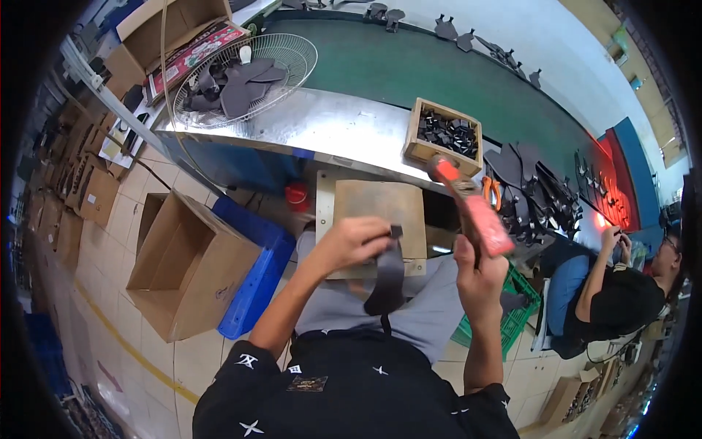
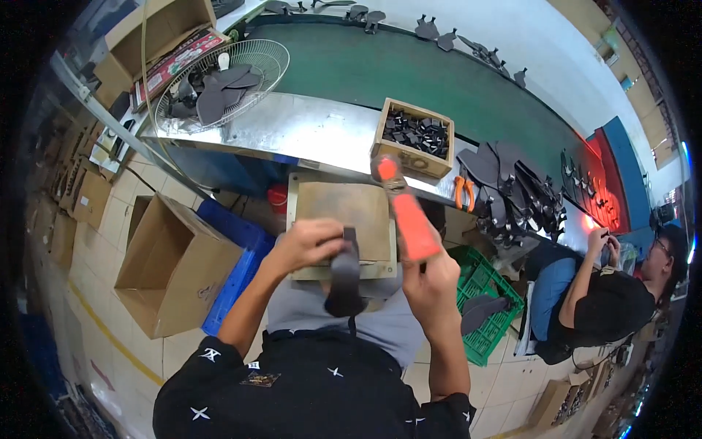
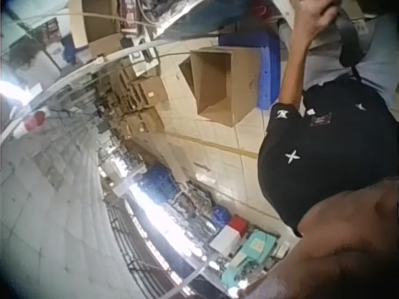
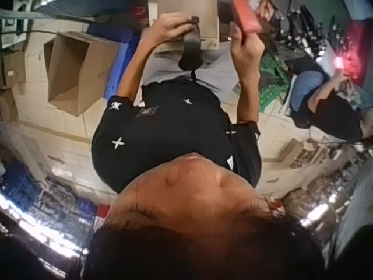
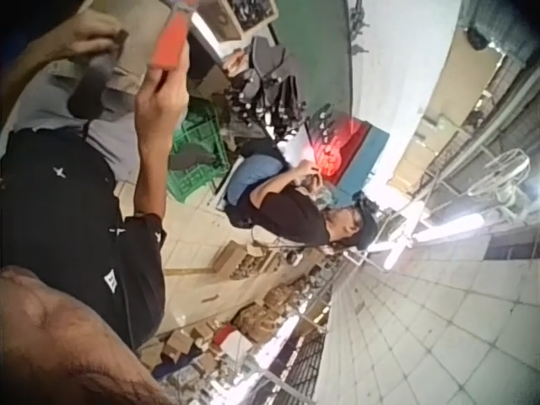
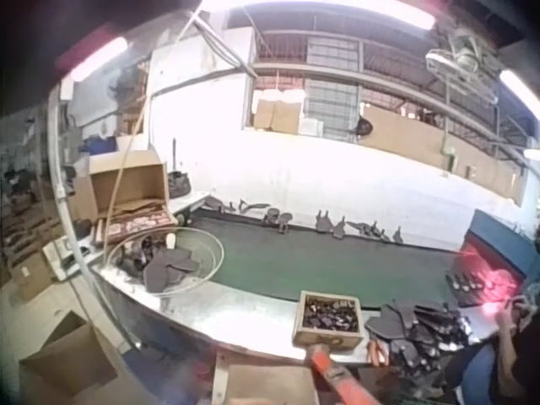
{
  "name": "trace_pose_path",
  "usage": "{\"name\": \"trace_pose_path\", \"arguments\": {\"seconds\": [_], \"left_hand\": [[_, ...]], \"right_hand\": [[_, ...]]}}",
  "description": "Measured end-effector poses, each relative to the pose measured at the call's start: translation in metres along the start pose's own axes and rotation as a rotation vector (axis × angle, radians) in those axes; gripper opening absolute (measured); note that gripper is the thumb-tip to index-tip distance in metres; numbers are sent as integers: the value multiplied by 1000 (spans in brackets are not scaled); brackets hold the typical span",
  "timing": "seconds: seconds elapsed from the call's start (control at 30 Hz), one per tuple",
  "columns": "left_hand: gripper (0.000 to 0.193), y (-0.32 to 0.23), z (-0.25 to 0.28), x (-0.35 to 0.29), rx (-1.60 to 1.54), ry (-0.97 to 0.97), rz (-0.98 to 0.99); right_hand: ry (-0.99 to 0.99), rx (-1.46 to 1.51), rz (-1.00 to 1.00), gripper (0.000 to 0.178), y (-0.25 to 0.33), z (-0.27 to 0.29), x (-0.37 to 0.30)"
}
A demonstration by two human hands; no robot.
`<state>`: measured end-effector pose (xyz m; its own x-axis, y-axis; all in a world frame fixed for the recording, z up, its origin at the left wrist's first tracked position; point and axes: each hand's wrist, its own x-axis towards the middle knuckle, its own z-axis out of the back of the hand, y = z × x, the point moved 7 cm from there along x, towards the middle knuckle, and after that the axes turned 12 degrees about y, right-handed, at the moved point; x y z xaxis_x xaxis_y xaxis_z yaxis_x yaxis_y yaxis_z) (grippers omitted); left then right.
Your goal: Hammering and trimming shoe components for assembly at a manufacturing workstation.
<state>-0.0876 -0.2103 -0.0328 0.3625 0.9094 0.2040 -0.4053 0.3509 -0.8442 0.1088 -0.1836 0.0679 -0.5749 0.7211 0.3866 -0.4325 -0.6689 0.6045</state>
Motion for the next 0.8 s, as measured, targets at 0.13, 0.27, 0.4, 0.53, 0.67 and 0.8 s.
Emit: {"name": "trace_pose_path", "arguments": {"seconds": [0.13, 0.27, 0.4, 0.53, 0.67, 0.8], "left_hand": [[22, -75, -12, -25, -262, 91, -15], [25, -99, -26, -40, -626, 134, 119], [22, -119, -30, -45, -741, 217, 95], [25, -115, -40, -44, -850, 253, 110], [29, -105, -54, -33, -906, 325, 184], [46, -73, -89, -48, -1167, 513, 358]], "right_hand": [[194, -186, 42, 47, -13, -47, 9], [530, -403, -5, 45, -33, -91, -3], [557, 304, 181, 42, 3, -56, -13], [662, 1272, 103, 51, 31, -59, -42], [405, 1304, -36, 47, 10, -57, -52], [26, 1127, -7, 37, -39, -16, -60]]}}
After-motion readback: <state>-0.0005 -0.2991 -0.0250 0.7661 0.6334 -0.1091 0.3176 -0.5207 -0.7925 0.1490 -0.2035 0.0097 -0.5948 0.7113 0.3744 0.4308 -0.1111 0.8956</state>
